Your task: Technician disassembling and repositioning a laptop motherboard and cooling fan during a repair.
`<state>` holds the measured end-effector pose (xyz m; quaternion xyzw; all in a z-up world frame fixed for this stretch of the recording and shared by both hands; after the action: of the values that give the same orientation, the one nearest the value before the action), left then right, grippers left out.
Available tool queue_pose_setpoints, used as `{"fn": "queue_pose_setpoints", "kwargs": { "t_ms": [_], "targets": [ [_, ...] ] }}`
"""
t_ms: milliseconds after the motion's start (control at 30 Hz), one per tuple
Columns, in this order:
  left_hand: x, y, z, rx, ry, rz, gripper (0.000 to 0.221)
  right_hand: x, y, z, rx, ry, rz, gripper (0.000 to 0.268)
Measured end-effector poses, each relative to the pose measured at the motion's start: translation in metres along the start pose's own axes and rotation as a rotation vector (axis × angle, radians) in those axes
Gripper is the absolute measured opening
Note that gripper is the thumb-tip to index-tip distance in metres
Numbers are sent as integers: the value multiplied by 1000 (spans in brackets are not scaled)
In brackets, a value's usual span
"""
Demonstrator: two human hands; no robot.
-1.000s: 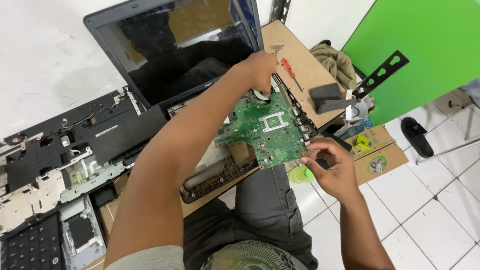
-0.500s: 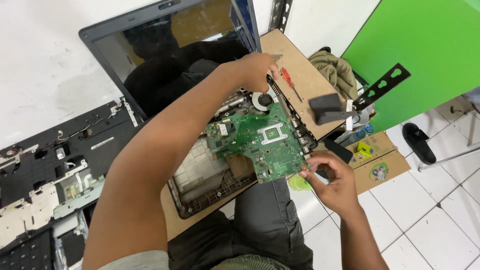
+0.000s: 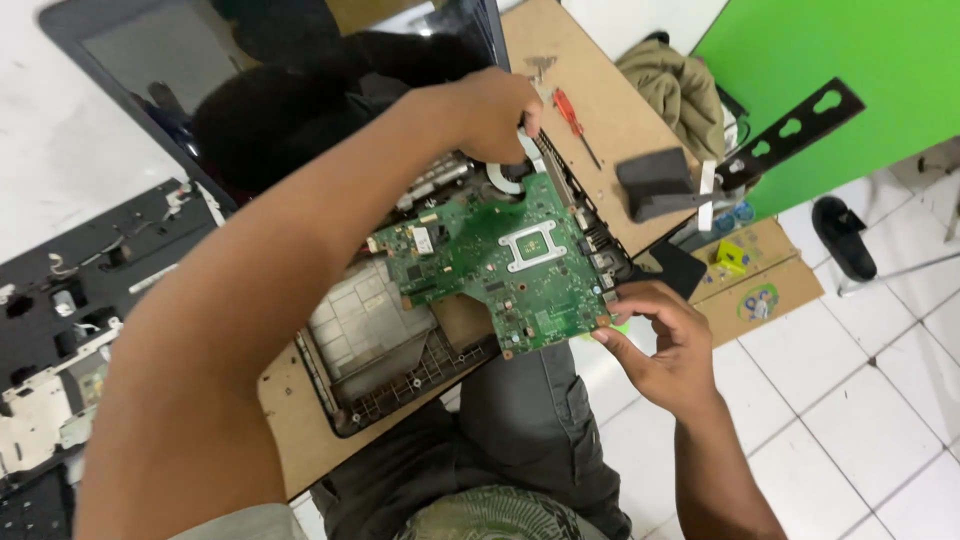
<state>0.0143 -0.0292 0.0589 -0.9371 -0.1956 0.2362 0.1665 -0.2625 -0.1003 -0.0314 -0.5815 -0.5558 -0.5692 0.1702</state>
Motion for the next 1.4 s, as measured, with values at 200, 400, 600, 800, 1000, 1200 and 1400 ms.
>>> {"fn": "queue_pose_setpoints", "kwargs": {
  "t_ms": [200, 400, 600, 800, 1000, 1200, 1400],
  "targets": [
    [10, 7, 13, -14, 35, -45, 39, -3, -2, 3, -3, 26, -10, 24],
    [-5, 6, 19, 32, 215, -46, 45, -1, -1, 3, -3, 4, -10, 24],
    [0, 32, 41, -58, 412, 21, 48, -4, -3, 3, -12, 13, -10, 24],
    [-7, 24, 29, 34, 368, -49, 53, -5, -3, 2, -2, 28, -6, 25],
    [-3, 26, 30, 61, 402, -45, 58, -4, -1, 2, -6, 47, -8, 24],
    [1, 24, 31, 26, 381, -57, 54, -2, 0, 2, -7, 30, 10, 24],
    [-2, 25, 28, 74, 435, -89, 63, -6, 0, 3, -4, 2, -14, 24]
  ]
}}
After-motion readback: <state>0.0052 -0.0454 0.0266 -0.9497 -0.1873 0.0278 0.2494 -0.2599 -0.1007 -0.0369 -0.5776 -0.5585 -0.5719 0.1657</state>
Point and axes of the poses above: each hand's wrist, its own y-axis towards the middle knuckle, its own z-axis out of the palm, x = y × z, the point moved 2 cm from there along y, towards the middle knuckle, and after that the axes turned 2 degrees about z, right-handed, at the moved point
